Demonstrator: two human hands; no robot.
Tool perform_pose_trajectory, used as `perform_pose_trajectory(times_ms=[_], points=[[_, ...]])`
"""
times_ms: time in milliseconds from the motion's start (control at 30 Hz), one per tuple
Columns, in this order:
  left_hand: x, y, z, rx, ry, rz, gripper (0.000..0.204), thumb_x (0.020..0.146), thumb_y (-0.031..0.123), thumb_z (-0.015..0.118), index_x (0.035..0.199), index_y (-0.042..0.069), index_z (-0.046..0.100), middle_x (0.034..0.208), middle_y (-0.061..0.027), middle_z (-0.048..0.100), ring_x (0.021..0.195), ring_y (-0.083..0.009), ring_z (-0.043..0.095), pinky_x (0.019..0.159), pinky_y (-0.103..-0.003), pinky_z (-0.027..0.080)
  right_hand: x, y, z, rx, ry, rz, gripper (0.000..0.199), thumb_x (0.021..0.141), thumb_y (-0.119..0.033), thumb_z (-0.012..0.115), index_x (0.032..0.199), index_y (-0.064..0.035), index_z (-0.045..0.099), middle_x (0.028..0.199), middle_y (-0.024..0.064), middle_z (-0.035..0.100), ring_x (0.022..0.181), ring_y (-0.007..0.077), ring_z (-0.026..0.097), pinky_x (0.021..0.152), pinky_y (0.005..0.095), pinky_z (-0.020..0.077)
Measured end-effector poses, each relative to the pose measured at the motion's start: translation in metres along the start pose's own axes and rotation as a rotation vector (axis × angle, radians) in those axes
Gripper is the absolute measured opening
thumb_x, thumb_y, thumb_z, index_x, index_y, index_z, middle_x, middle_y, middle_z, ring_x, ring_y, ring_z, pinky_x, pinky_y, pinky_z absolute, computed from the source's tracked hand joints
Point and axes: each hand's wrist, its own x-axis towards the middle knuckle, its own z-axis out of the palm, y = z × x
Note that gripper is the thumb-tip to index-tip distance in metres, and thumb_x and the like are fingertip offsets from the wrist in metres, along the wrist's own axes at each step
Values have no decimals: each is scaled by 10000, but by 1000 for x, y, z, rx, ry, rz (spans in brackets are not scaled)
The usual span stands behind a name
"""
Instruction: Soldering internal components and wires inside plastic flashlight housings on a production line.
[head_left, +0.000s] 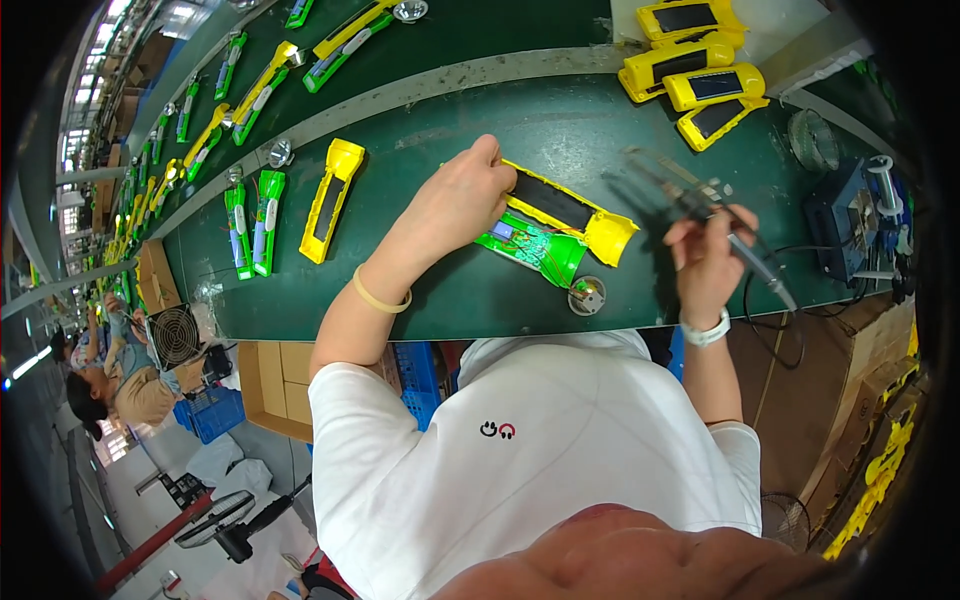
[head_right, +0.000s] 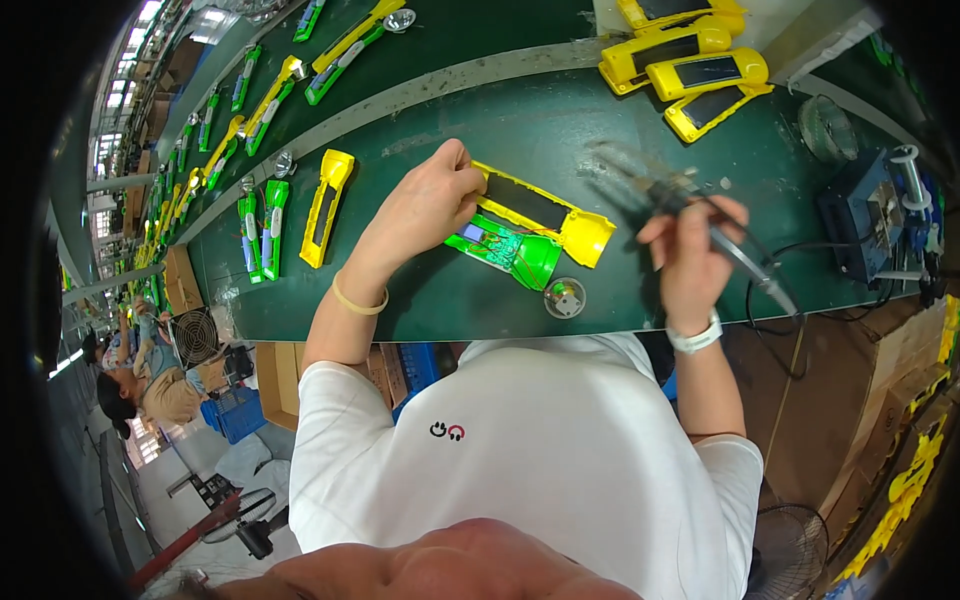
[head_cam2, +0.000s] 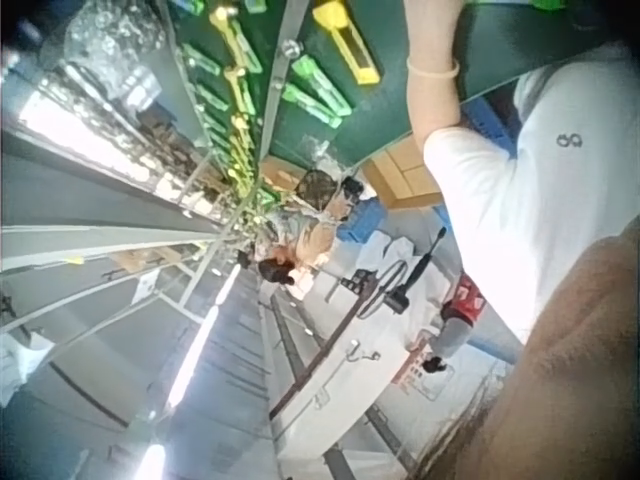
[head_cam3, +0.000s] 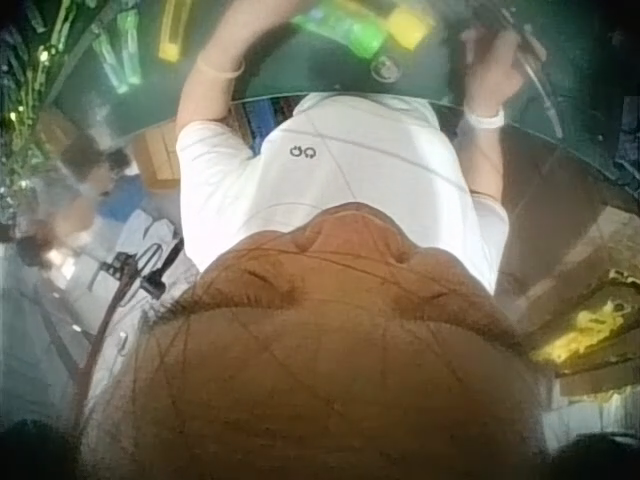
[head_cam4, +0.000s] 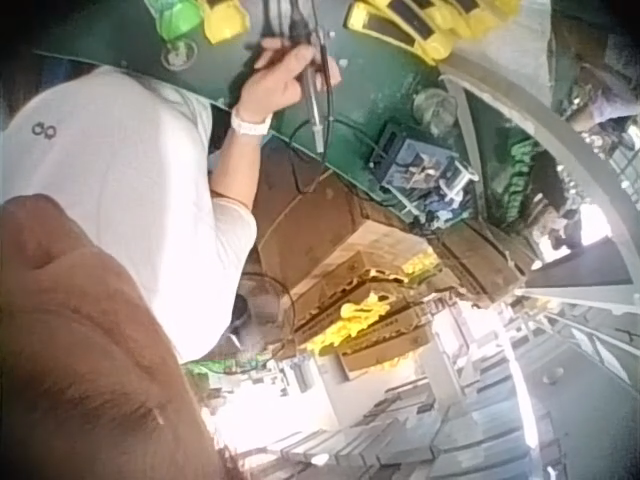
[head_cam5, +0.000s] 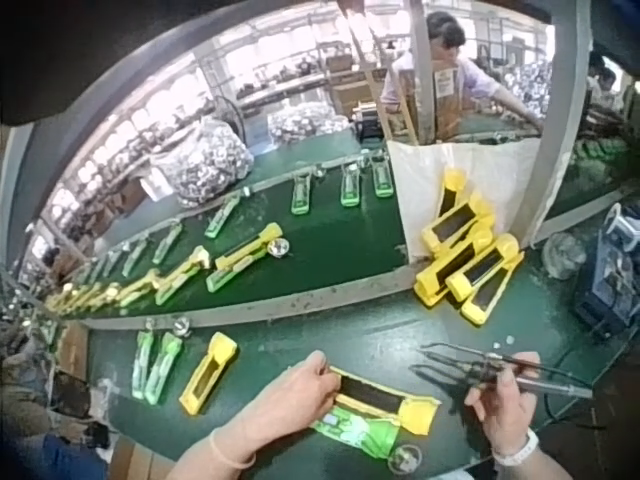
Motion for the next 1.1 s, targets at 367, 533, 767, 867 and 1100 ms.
perform_pose_trajectory(times_ms=[367, 533, 767, 867, 1100], points=[[1, 6, -1, 1, 20, -15, 39, 741, 34, 577, 727, 6, 599, 828, -142, 483, 744, -296, 557, 678, -371, 476, -22, 9, 33, -88, -361, 191, 249, 852, -66, 595, 968, -36, 376, 749, 52, 536, 568, 87, 564, 449, 193, 419], [-2, 1, 0, 9, -11, -13, 84, 707, 13, 622, 785, 13, 592, 845, -117, 473, 772, -272, 541, 685, -342, 463, -24, 26, 48, -236, -414, 85, 238, 868, -79, 578, 965, -48, 363, 648, 37, 566, 489, 44, 475, 424, 179, 352], [-3, -1, -1, -23, 10, -1, 76, 711, 16, 619, 780, 15, 589, 847, -120, 472, 767, -274, 542, 685, -347, 463, -22, 36, 52, -260, -408, -1, 232, 869, -75, 574, 963, -46, 364, 655, 43, 573, 499, 47, 481, 443, 175, 361], [-2, -2, -1, -18, 9, 6, 72, 714, 17, 617, 780, 15, 588, 847, -123, 473, 769, -277, 543, 685, -348, 463, -24, 26, 47, -204, -406, 125, 245, 858, -81, 593, 956, -11, 380, 766, 62, 560, 607, 78, 565, 517, 197, 446], [-1, -2, 0, 6, 28, 42, 65, 704, 10, 608, 763, 19, 584, 841, -124, 476, 772, -296, 539, 685, -354, 467, 1, 0, 2, 85, -197, -98, 176, 902, -49, 462, 1032, -61, 344, 767, 120, 528, 557, 175, 574, 442, 237, 433]])
